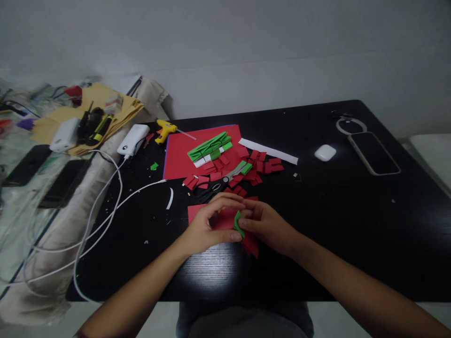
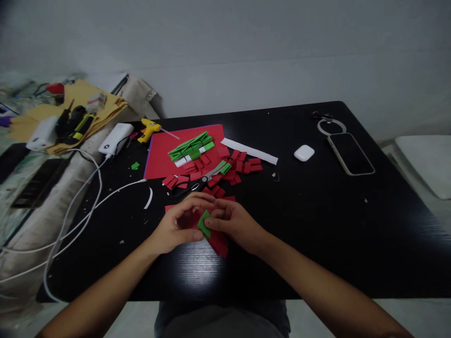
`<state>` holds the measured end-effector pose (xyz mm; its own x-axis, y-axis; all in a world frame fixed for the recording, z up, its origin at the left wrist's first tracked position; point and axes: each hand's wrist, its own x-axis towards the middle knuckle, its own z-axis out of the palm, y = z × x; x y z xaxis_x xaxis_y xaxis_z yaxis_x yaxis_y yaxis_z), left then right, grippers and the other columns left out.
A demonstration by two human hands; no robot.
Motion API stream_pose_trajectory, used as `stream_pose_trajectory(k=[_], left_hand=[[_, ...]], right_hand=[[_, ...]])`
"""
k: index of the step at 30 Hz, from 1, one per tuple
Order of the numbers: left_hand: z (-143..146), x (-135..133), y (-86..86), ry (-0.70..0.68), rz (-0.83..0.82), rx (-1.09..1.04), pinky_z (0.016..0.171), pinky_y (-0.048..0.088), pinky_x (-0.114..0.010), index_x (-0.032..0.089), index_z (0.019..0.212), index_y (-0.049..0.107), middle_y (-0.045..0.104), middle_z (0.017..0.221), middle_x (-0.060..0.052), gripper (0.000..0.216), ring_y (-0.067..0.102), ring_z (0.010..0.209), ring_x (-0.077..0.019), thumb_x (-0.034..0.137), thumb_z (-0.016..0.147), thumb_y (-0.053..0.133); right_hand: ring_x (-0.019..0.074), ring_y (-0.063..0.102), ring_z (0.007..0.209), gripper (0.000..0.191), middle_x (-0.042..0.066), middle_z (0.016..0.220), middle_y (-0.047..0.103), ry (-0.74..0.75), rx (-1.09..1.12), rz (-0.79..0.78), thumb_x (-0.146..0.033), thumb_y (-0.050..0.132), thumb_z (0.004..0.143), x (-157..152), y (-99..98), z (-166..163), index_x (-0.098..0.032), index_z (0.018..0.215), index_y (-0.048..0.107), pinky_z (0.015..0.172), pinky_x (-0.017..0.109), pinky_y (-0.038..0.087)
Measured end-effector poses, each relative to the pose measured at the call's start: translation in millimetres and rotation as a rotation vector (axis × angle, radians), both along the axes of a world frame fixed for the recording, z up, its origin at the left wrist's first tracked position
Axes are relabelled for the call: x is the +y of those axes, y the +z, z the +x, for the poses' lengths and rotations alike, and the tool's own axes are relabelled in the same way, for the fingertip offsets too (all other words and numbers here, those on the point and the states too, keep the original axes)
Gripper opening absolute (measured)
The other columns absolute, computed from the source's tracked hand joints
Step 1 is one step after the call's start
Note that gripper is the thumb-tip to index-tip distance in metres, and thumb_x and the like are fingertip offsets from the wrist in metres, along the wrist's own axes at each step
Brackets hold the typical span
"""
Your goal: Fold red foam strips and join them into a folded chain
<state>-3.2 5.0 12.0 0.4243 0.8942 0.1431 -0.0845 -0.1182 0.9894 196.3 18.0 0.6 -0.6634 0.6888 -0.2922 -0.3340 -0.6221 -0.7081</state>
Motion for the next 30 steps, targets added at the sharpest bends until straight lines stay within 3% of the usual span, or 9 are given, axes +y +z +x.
stream_pose_trajectory(k=[5, 14, 20, 26, 30], left_hand=[[-1.4, -0.5, -1.0, 0.022, 0.029, 0.04, 0.116, 0.041, -0.053, 0.024, 0.114, 0.075, 0.058, 0.137, -0.013, 0.042, 0.054, 0.132, -0.0319, 0.036, 0.076, 0.089], [-2.6, 0.8, 0.1, 0.01, 0.067, 0.028, 0.113, 0.044, -0.054, 0.025, 0.117, 0.076, 0.059, 0.137, -0.013, 0.045, 0.058, 0.131, -0.0332, 0.035, 0.075, 0.09], [-3.3, 0.4, 0.9, 0.015, 0.08, 0.069, 0.113, 0.044, -0.056, 0.025, 0.116, 0.077, 0.06, 0.135, -0.014, 0.046, 0.06, 0.129, -0.0341, 0.036, 0.074, 0.09], [-3.1, 0.0, 1.1, 0.022, 0.101, 0.052, 0.113, 0.046, -0.054, 0.026, 0.118, 0.077, 0.063, 0.132, -0.013, 0.048, 0.06, 0.127, -0.0326, 0.035, 0.073, 0.091], [-3.0, 0.5, 2.3, 0.024, 0.106, 0.06, 0.11, 0.048, -0.053, 0.026, 0.117, 0.077, 0.065, 0.13, -0.013, 0.047, 0.062, 0.124, -0.0323, 0.036, 0.074, 0.091]], right_hand=[[0.0103, 0.07, 0.067, 0.053, -0.003, 0.08, 0.075, -0.018, -0.002, -0.002, -0.025, 0.089, 0.078, 0.2, -1.7, 1.1, -0.019, 0.126, 0.067, 0.07, 0.021, 0.055], [0.0097, 0.069, 0.064, 0.054, -0.005, 0.075, 0.075, -0.029, -0.023, 0.028, -0.024, 0.092, 0.074, 1.7, -2.3, 2.6, -0.018, 0.122, 0.069, 0.07, 0.021, 0.053], [0.0134, 0.073, 0.074, 0.057, -0.001, 0.085, 0.078, -0.004, -0.033, 0.032, -0.024, 0.091, 0.074, 1.9, 0.0, 2.8, -0.018, 0.126, 0.068, 0.078, 0.025, 0.055], [0.0084, 0.067, 0.062, 0.052, -0.005, 0.074, 0.074, -0.02, -0.005, 0.043, -0.021, 0.091, 0.075, 1.8, 1.5, 2.9, -0.017, 0.123, 0.071, 0.064, 0.019, 0.051], [0.0095, 0.069, 0.065, 0.054, -0.002, 0.079, 0.076, -0.003, -0.015, 0.03, -0.021, 0.091, 0.074, 2.8, 2.0, 3.5, -0.017, 0.124, 0.071, 0.067, 0.021, 0.052]])
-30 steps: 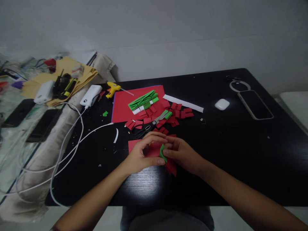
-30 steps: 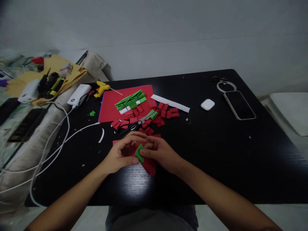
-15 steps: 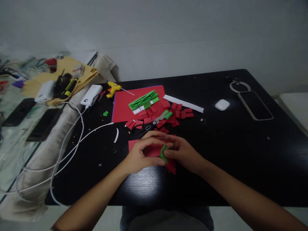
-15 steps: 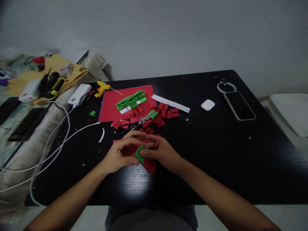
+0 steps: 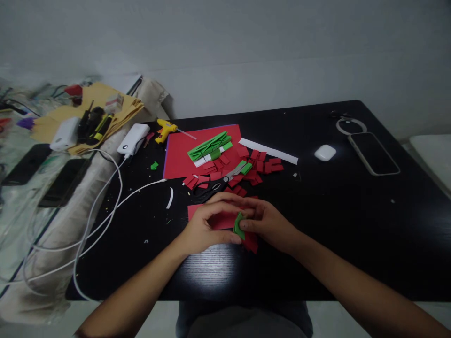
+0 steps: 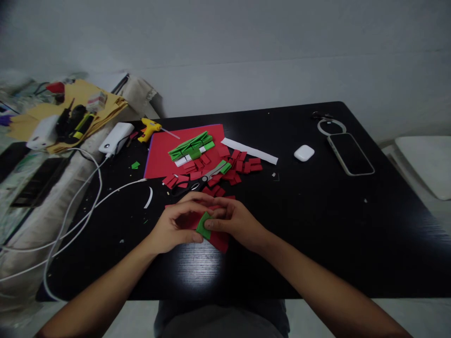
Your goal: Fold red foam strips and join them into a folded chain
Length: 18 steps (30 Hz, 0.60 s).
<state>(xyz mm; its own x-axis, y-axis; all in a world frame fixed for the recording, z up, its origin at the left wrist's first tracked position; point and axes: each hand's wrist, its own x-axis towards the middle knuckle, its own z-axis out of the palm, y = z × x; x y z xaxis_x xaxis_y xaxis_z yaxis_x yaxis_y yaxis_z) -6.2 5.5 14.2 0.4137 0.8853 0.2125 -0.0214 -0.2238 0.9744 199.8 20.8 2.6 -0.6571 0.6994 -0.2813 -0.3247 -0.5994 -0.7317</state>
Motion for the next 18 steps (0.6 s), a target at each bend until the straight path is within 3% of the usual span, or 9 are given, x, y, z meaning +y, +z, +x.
stream_pose_trajectory(k=[4, 10, 15, 18], left_hand=[[-0.5, 0.6, 1.2, -0.015, -0.001, 0.003, 0.11, 0.049, -0.052, 0.026, 0.117, 0.077, 0.065, 0.129, -0.013, 0.047, 0.063, 0.123, -0.0318, 0.034, 0.073, 0.091], [-1.2, 0.2, 4.2, -0.023, 0.004, 0.008, 0.11, 0.049, -0.049, 0.026, 0.125, 0.074, 0.064, 0.134, -0.013, 0.048, 0.061, 0.127, -0.0311, 0.032, 0.079, 0.087], [4.2, -6.0, 2.7, 0.238, 0.144, 0.166, 0.101, 0.053, -0.042, 0.024, 0.128, 0.068, 0.07, 0.12, -0.011, 0.045, 0.066, 0.112, -0.0243, 0.024, 0.085, 0.081], [8.6, -11.7, -2.4, 0.371, 0.194, 0.213, 0.079, 0.056, -0.031, 0.021, 0.118, 0.069, 0.072, 0.099, -0.006, 0.029, 0.068, 0.084, -0.0165, 0.018, 0.089, 0.074]], right_hand=[[0.0088, 0.069, 0.067, 0.053, -0.002, 0.08, 0.076, 0.004, -0.011, -0.008, -0.021, 0.092, 0.073, 0.2, 0.8, 0.8, -0.018, 0.122, 0.072, 0.07, 0.02, 0.052], [0.0107, 0.069, 0.066, 0.027, -0.001, 0.078, 0.077, -0.029, -0.052, 0.012, -0.025, 0.092, 0.072, 0.5, 0.1, 1.2, -0.017, 0.093, 0.078, 0.065, 0.021, 0.053], [0.0137, 0.072, 0.073, 0.02, 0.0, 0.081, 0.078, -0.216, -0.113, 0.104, -0.028, 0.092, 0.073, 1.8, -0.7, -0.6, -0.02, 0.085, 0.078, 0.073, 0.027, 0.057], [0.0146, 0.072, 0.075, 0.02, 0.0, 0.083, 0.077, -0.296, -0.173, 0.177, -0.029, 0.091, 0.073, 0.4, 1.0, -1.9, -0.02, 0.085, 0.077, 0.073, 0.028, 0.058]])
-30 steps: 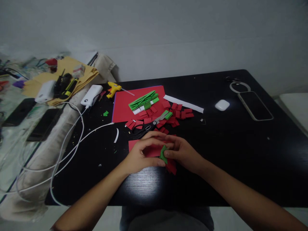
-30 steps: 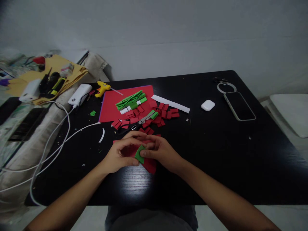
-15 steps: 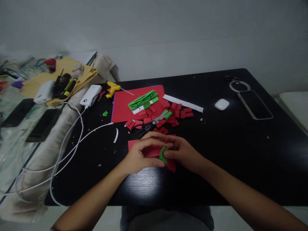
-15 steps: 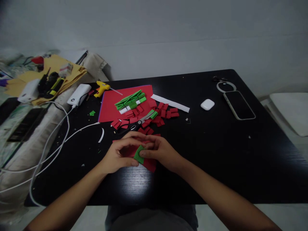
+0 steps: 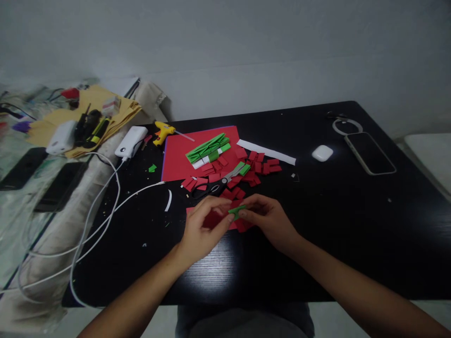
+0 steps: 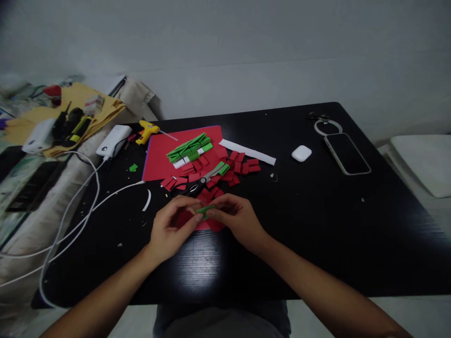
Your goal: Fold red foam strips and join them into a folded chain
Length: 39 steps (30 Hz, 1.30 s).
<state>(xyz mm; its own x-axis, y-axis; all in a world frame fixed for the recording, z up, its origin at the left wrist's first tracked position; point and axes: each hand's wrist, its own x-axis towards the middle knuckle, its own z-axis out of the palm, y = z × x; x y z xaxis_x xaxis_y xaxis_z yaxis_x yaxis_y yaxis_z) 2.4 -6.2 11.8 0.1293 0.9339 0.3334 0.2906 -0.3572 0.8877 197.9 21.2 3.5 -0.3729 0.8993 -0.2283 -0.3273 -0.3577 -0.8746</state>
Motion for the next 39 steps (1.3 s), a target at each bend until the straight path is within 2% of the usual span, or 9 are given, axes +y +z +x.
stream_pose_trajectory(k=[3, 10, 17, 23, 31, 35, 39], left_hand=[[2.1, -3.1, -3.2, 0.039, 0.086, 0.035, 0.071, 0.056, -0.027, 0.02, 0.111, 0.071, 0.073, 0.091, -0.004, 0.022, 0.068, 0.076, -0.0145, 0.014, 0.09, 0.072], [0.8, -1.2, 1.0, 0.028, 0.168, 0.039, 0.072, 0.058, -0.028, 0.019, 0.105, 0.073, 0.076, 0.091, -0.005, 0.022, 0.072, 0.08, -0.0158, 0.006, 0.087, 0.072], [0.5, -0.6, 1.8, 0.027, 0.182, 0.047, 0.071, 0.058, -0.028, 0.019, 0.106, 0.073, 0.074, 0.088, -0.004, 0.023, 0.071, 0.078, -0.0151, 0.006, 0.086, 0.073], [-1.6, -0.6, -0.4, 0.019, 0.177, 0.038, 0.072, 0.057, -0.026, 0.019, 0.113, 0.072, 0.073, 0.088, -0.002, 0.032, 0.069, 0.077, -0.0131, 0.004, 0.085, 0.074], [-1.8, 0.4, -0.2, 0.033, 0.187, 0.044, 0.07, 0.057, -0.026, 0.018, 0.108, 0.073, 0.074, 0.088, -0.003, 0.026, 0.069, 0.075, -0.0135, 0.005, 0.085, 0.074], [-1.3, 0.2, 0.3, 0.045, 0.182, 0.048, 0.07, 0.057, -0.025, 0.017, 0.107, 0.074, 0.074, 0.087, -0.003, 0.023, 0.069, 0.075, -0.0132, 0.007, 0.086, 0.074], [-0.8, -0.2, 2.9, 0.061, 0.175, 0.064, 0.07, 0.057, -0.024, 0.017, 0.104, 0.074, 0.075, 0.086, -0.003, 0.019, 0.07, 0.075, -0.0127, 0.009, 0.087, 0.074]], right_hand=[[0.0155, 0.071, 0.076, 0.02, 0.002, 0.085, 0.077, -0.004, -0.043, 0.048, -0.031, 0.09, 0.076, -2.3, 2.3, -0.9, -0.02, 0.086, 0.077, 0.072, 0.029, 0.058], [0.0168, 0.071, 0.078, 0.02, 0.002, 0.084, 0.075, -0.056, -0.104, 0.158, -0.031, 0.091, 0.074, -6.5, 7.3, -1.4, -0.022, 0.085, 0.077, 0.073, 0.03, 0.058], [0.0208, 0.076, 0.085, 0.018, 0.005, 0.095, 0.079, -0.12, -0.242, 0.296, -0.031, 0.084, 0.083, -12.7, 8.5, -0.7, -0.024, 0.099, 0.078, 0.079, 0.034, 0.063], [0.0201, 0.078, 0.083, 0.013, 0.003, 0.091, 0.081, -0.153, -0.296, 0.356, -0.03, 0.082, 0.084, -11.2, 6.4, -1.5, -0.025, 0.096, 0.08, 0.076, 0.031, 0.065], [0.017, 0.079, 0.079, 0.013, 0.0, 0.088, 0.082, -0.172, -0.303, 0.402, -0.021, 0.081, 0.083, -11.6, 5.5, -1.2, -0.026, 0.095, 0.08, 0.07, 0.024, 0.065], [0.0174, 0.08, 0.082, 0.018, 0.0, 0.092, 0.082, -0.192, -0.301, 0.424, -0.019, 0.081, 0.083, -11.5, 5.8, -1.7, -0.027, 0.099, 0.08, 0.072, 0.025, 0.065], [0.0151, 0.079, 0.078, 0.016, -0.002, 0.087, 0.082, -0.206, -0.328, 0.455, -0.017, 0.082, 0.082, -12.0, 5.7, -1.5, -0.028, 0.094, 0.081, 0.072, 0.022, 0.064]])
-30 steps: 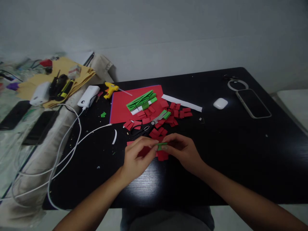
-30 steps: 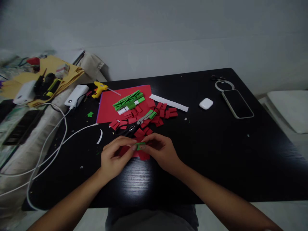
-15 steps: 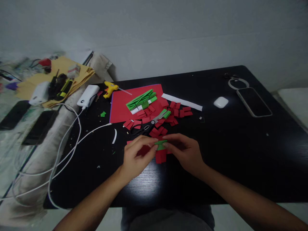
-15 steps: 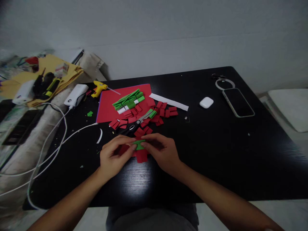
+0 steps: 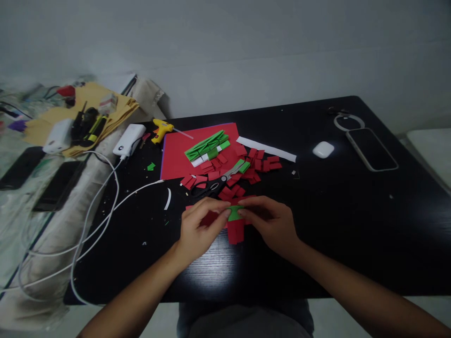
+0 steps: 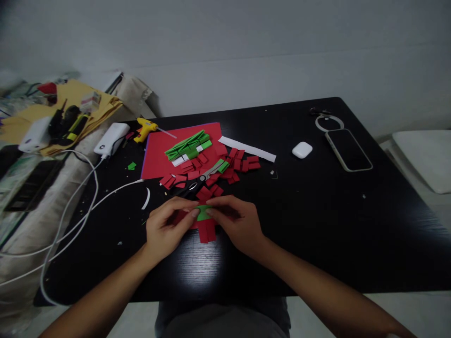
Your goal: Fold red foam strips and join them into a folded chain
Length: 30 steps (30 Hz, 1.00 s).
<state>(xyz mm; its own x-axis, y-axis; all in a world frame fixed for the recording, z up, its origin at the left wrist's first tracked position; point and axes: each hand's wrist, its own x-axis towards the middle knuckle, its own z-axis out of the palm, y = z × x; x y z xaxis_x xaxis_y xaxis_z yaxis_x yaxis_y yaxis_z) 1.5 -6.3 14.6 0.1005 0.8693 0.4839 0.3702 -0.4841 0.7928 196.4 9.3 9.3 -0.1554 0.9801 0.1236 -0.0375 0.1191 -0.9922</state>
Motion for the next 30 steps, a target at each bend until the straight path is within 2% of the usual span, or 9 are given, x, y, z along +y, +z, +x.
stream_pose_trajectory(k=[12, 19, 30], left_hand=[[1.8, 1.0, 2.4, 0.021, -0.005, 0.018, 0.068, 0.058, -0.022, 0.017, 0.101, 0.074, 0.076, 0.084, -0.003, 0.014, 0.071, 0.072, -0.0124, 0.012, 0.089, 0.074], [1.8, -0.5, 3.1, 0.026, -0.002, 0.018, 0.067, 0.057, -0.023, 0.017, 0.1, 0.074, 0.076, 0.084, -0.003, 0.014, 0.071, 0.072, -0.0124, 0.011, 0.088, 0.074], [0.9, 0.3, 2.4, 0.022, -0.004, 0.025, 0.068, 0.057, -0.022, 0.017, 0.1, 0.073, 0.076, 0.085, -0.003, 0.014, 0.071, 0.073, -0.0119, 0.01, 0.088, 0.074]], right_hand=[[0.0155, 0.079, 0.077, 0.016, -0.002, 0.086, 0.082, -0.005, -0.009, -0.027, -0.018, 0.082, 0.082, -0.3, -2.6, 0.2, -0.028, 0.093, 0.081, 0.071, 0.022, 0.064], [0.0177, 0.08, 0.084, 0.02, 0.0, 0.09, 0.082, 0.001, 0.091, -0.11, -0.02, 0.085, 0.08, -2.3, -0.5, -0.2, -0.026, 0.098, 0.078, 0.076, 0.026, 0.067], [0.017, 0.081, 0.082, 0.016, -0.001, 0.087, 0.082, 0.003, 0.096, -0.124, -0.021, 0.085, 0.08, -1.7, -0.9, -0.1, -0.026, 0.093, 0.078, 0.071, 0.023, 0.067]])
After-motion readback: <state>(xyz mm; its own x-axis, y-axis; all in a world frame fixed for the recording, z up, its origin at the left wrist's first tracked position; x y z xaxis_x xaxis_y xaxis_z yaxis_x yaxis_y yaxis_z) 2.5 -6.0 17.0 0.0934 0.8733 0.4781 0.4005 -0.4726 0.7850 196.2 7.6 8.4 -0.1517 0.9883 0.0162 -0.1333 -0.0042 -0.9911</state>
